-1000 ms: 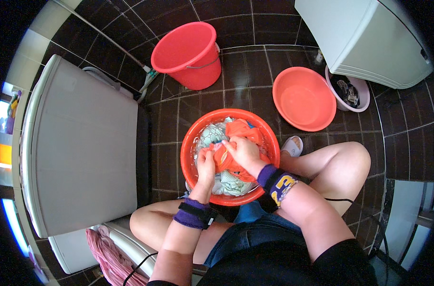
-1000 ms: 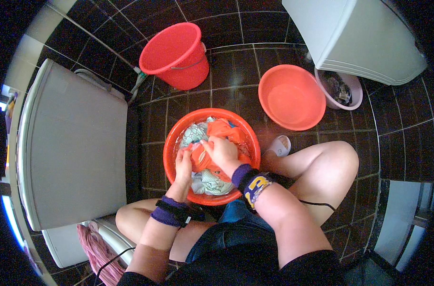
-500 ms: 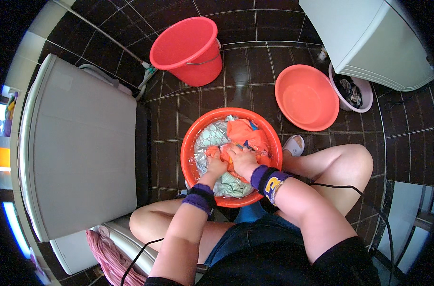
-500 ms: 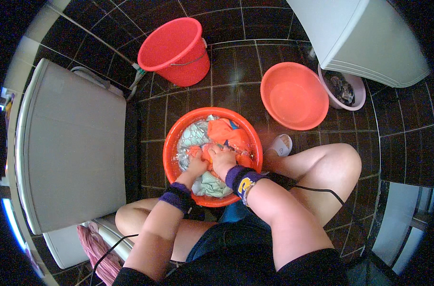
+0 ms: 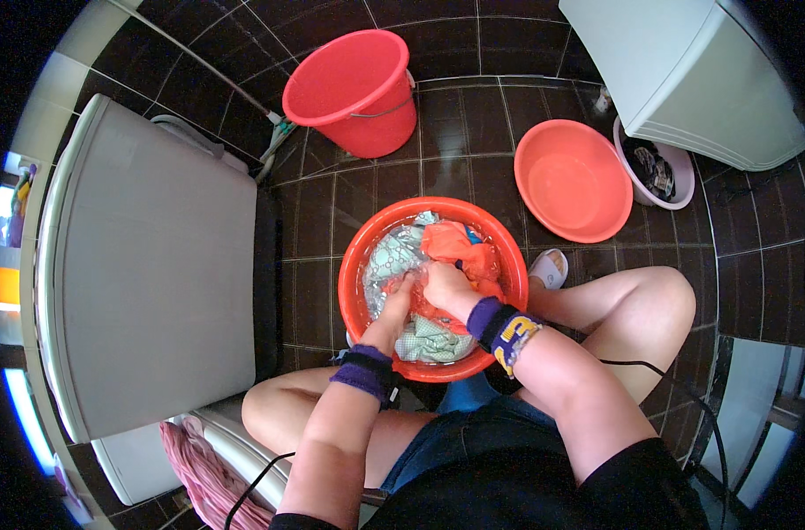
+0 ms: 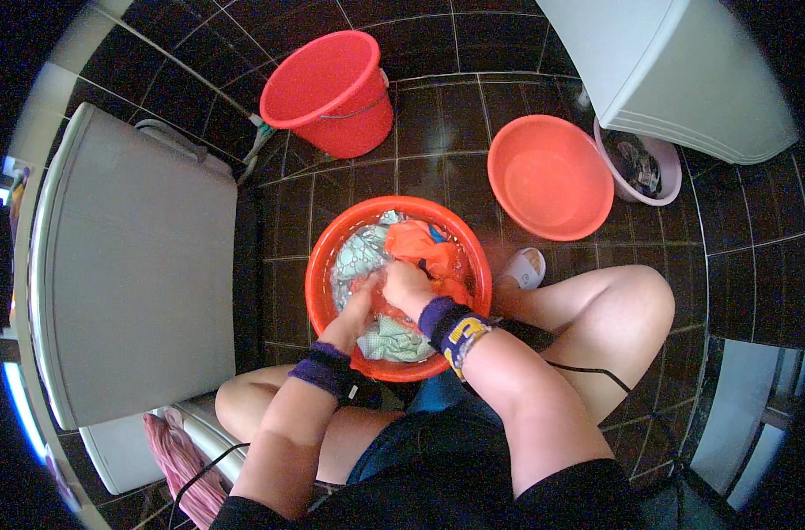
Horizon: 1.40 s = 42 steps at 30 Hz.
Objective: The person washes clothes by hand in a bucket of soapy water, scrubbing a red garment and others before moving them aside.
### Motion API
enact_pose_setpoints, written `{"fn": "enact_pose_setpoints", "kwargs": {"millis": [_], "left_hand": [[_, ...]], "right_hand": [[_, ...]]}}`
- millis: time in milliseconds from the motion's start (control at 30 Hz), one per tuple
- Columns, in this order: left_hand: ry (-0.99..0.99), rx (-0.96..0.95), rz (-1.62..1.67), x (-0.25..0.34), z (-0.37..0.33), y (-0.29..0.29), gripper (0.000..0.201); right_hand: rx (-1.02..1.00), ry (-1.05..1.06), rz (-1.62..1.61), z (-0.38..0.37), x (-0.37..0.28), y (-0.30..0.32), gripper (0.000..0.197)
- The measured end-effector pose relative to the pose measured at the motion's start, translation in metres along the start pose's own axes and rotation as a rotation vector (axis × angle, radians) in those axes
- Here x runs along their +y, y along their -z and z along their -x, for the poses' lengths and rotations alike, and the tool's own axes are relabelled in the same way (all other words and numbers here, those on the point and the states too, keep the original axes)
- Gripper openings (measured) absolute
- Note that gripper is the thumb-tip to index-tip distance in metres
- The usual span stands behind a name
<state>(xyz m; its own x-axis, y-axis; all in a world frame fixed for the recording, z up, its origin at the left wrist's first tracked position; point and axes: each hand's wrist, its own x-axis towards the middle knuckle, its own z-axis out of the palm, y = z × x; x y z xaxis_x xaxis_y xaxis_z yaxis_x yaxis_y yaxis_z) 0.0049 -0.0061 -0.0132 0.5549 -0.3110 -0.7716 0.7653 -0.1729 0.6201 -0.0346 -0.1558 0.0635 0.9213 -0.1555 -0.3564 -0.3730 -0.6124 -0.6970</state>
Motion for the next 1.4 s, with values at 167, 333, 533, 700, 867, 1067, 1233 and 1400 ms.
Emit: {"fn": "enact_pose_setpoints", "kwargs": {"millis": [167,333,533,700,867,1067,1233,1400], "left_hand": [[0.035,-0.254,0.523,0.058,0.070,-0.044,0.046],[-0.168,-0.329,0.712,0.040,0.057,-0.033,0.041],[-0.317,-0.154,0.709,0.024,0.050,-0.042,0.036],[-0.407,-0.047,0.676,0.012,0.045,-0.044,0.032],[-0.172,0.018,0.659,0.035,0.076,-0.067,0.018],[-0.278,0.069,0.392,0.045,0.093,-0.054,0.015],[-0.699,0.264,0.192,0.063,0.115,-0.035,0.015],[-0.624,0.148,0.138,0.077,0.142,-0.021,0.009]], "right_hand": [[0.147,0.092,-0.343,0.043,-0.059,0.029,0.018],[0.254,0.318,-0.372,0.098,-0.096,0.041,0.016],[0.415,0.317,-0.238,0.081,-0.069,0.034,0.024],[0.477,0.276,-0.099,0.067,-0.053,0.031,0.023],[0.490,0.086,-0.146,0.055,-0.032,0.030,0.034],[0.404,0.062,-0.286,0.063,-0.007,0.038,0.026],[0.183,0.032,-0.361,0.079,0.029,0.064,0.021],[0.214,0.135,0.111,0.093,0.025,0.084,0.026]]}}
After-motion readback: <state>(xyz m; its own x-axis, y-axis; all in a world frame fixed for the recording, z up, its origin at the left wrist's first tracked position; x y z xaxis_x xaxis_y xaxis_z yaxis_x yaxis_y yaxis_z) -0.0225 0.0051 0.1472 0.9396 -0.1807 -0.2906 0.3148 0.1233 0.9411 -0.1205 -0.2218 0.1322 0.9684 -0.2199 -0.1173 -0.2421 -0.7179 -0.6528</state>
